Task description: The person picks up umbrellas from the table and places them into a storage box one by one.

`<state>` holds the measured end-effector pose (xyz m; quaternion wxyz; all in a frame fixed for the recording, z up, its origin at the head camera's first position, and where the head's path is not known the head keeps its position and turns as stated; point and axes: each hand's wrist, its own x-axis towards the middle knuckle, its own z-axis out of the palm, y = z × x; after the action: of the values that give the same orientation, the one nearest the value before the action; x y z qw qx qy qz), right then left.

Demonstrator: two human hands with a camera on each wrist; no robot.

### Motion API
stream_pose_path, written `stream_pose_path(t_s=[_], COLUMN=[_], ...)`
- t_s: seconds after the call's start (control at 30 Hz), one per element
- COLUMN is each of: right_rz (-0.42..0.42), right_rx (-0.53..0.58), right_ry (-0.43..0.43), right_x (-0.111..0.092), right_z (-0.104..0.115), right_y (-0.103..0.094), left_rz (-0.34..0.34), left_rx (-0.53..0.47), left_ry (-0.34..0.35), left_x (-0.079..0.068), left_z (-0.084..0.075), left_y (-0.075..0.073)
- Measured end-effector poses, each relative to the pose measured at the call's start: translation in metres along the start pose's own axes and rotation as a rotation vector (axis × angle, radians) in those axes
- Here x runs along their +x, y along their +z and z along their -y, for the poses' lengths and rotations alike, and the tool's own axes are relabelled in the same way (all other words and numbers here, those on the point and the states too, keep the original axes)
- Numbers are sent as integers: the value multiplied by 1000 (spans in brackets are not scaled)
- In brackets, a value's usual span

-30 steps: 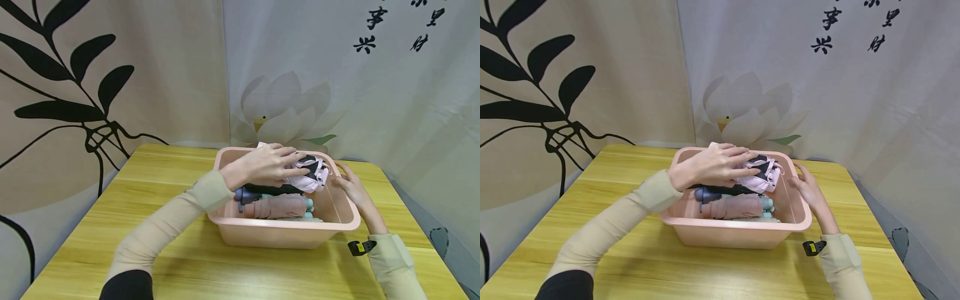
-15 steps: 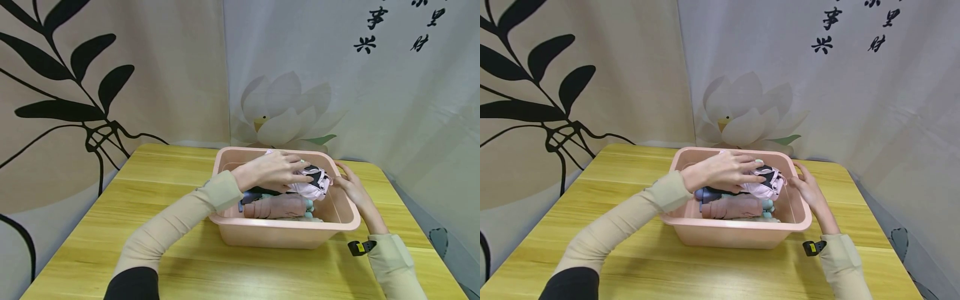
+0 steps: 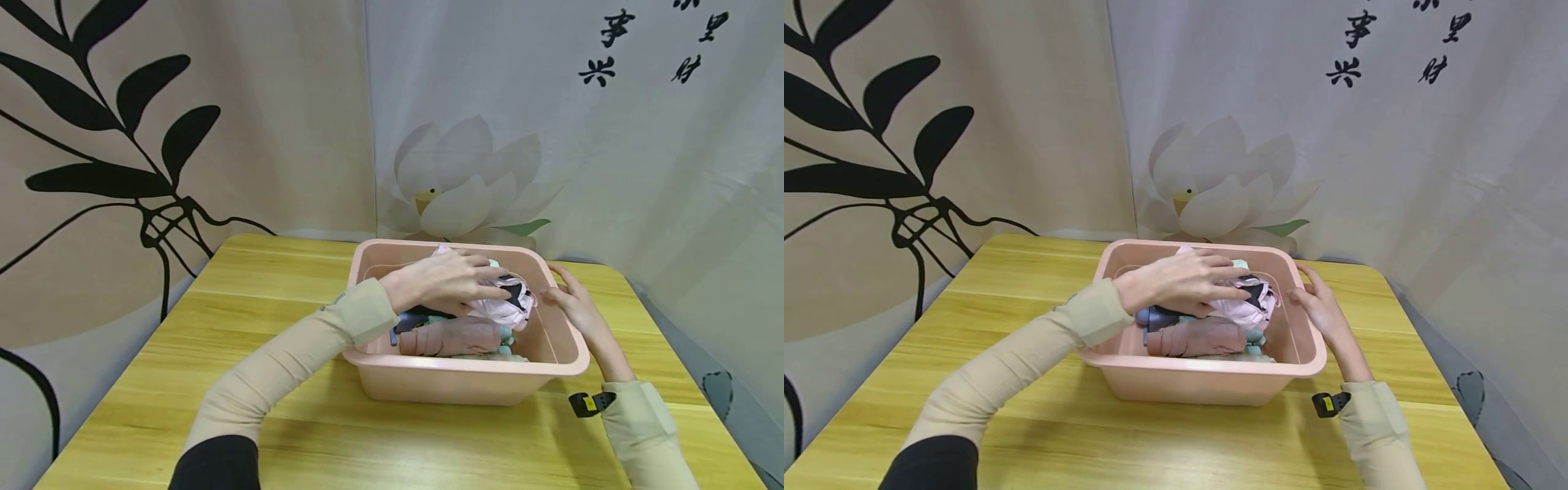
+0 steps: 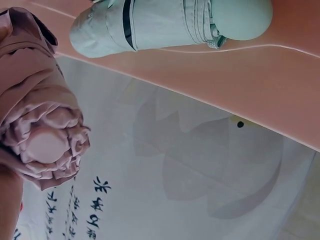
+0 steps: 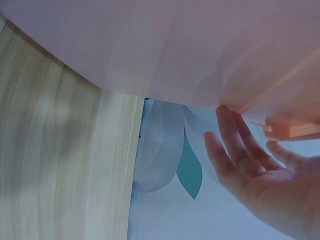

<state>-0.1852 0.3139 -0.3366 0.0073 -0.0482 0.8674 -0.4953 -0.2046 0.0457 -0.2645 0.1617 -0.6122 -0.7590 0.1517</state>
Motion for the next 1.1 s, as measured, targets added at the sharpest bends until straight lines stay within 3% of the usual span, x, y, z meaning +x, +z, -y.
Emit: stream_pose_path(t_s=[0.37, 0.63, 0.83, 1.1], right_rz=[-9, 3, 37, 28], right_rx=[-35, -35, -18, 2], right_ry=[4, 12, 24, 22], right_x=[0, -1, -2, -3], right_z=[0, 0, 1, 0], right_y=[2, 2, 2, 2], left_rz=[-20, -82, -154, -219], left_rx=[-10, -17, 9, -84], left_ry=[8, 27, -23, -100], left_x=[1, 1, -1, -13], left_z=[-2, -2, 1, 6], left_y=[4, 7, 1, -3])
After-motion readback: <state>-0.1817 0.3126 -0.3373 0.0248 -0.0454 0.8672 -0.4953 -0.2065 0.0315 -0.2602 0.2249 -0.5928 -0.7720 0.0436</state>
